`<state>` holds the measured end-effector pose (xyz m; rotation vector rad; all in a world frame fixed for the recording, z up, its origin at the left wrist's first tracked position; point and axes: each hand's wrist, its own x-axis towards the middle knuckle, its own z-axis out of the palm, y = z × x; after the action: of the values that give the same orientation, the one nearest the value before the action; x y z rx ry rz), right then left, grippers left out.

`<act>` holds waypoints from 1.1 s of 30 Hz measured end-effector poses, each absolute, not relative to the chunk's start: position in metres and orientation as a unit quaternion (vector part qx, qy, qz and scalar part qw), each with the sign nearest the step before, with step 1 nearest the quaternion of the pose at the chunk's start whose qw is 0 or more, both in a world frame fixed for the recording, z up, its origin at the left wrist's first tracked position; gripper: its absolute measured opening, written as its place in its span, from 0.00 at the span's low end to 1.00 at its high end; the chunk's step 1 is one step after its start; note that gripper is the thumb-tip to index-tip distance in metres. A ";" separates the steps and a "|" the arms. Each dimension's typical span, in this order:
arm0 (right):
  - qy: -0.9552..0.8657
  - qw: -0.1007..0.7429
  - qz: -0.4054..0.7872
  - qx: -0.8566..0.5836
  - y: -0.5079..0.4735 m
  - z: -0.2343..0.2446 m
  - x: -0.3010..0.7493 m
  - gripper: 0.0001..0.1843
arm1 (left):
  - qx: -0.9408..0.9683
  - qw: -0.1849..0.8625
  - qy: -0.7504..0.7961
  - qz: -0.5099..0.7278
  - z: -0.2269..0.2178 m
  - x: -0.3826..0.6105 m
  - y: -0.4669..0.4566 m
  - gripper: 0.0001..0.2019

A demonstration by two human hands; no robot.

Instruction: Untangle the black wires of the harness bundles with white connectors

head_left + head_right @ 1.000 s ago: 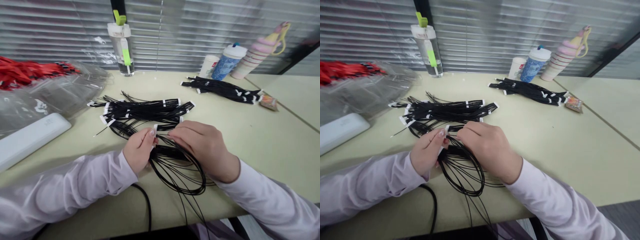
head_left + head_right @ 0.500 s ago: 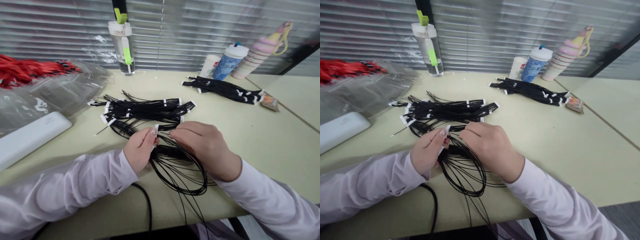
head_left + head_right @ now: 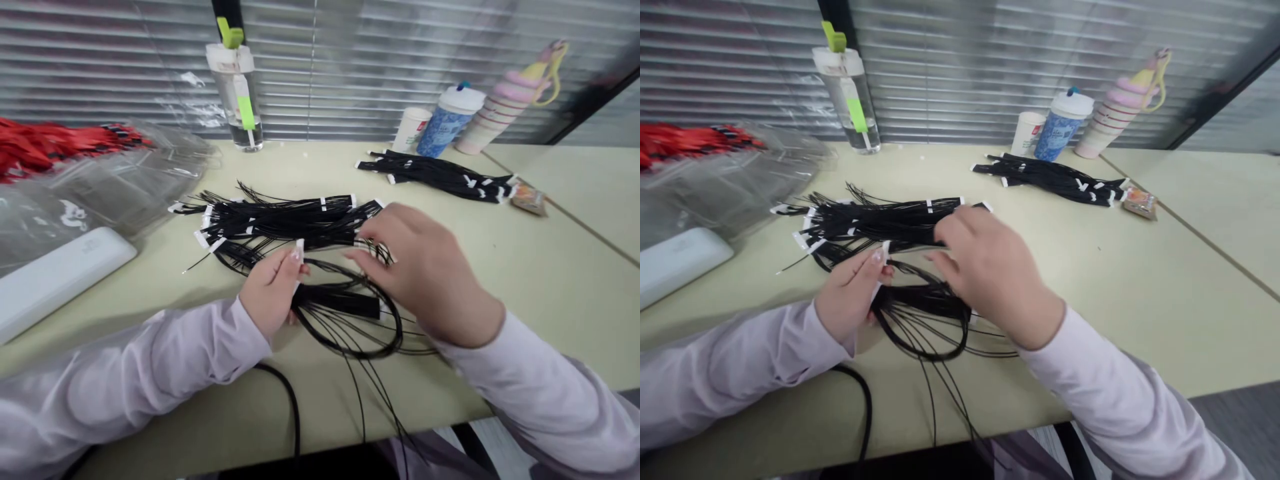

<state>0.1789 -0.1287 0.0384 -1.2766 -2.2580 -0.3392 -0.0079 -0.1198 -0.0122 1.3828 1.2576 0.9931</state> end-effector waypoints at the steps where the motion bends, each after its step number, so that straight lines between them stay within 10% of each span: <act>1: -0.820 0.254 -0.110 -0.502 -0.129 0.043 0.184 0.09 | 0.538 0.496 0.532 0.426 -0.013 -0.007 -0.118 0.17; 7: -0.855 0.021 0.148 -0.497 -0.131 0.055 0.201 0.16 | 0.487 0.495 0.551 0.463 -0.014 -0.005 -0.114 0.16; 13: -0.845 0.078 0.349 -0.398 -0.134 0.048 0.183 0.17 | 0.522 0.471 0.548 0.452 -0.014 -0.007 -0.117 0.18; 18: -0.850 0.206 0.272 -0.400 -0.132 0.026 0.162 0.13 | 0.573 0.442 0.535 0.437 -0.014 -0.009 -0.121 0.19; 28: -0.832 0.140 -0.072 -0.532 -0.138 0.052 0.181 0.12 | 0.551 0.472 0.545 0.420 -0.016 -0.007 -0.118 0.18; 33: -0.680 0.415 -0.059 -0.602 -0.132 0.066 0.207 0.11 | 0.559 0.471 0.545 0.410 -0.018 -0.007 -0.118 0.19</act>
<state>0.2072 -0.1323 0.0665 -1.5115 -1.7071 -0.1478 -0.0070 -0.1181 -0.0177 1.3702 1.3363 1.0039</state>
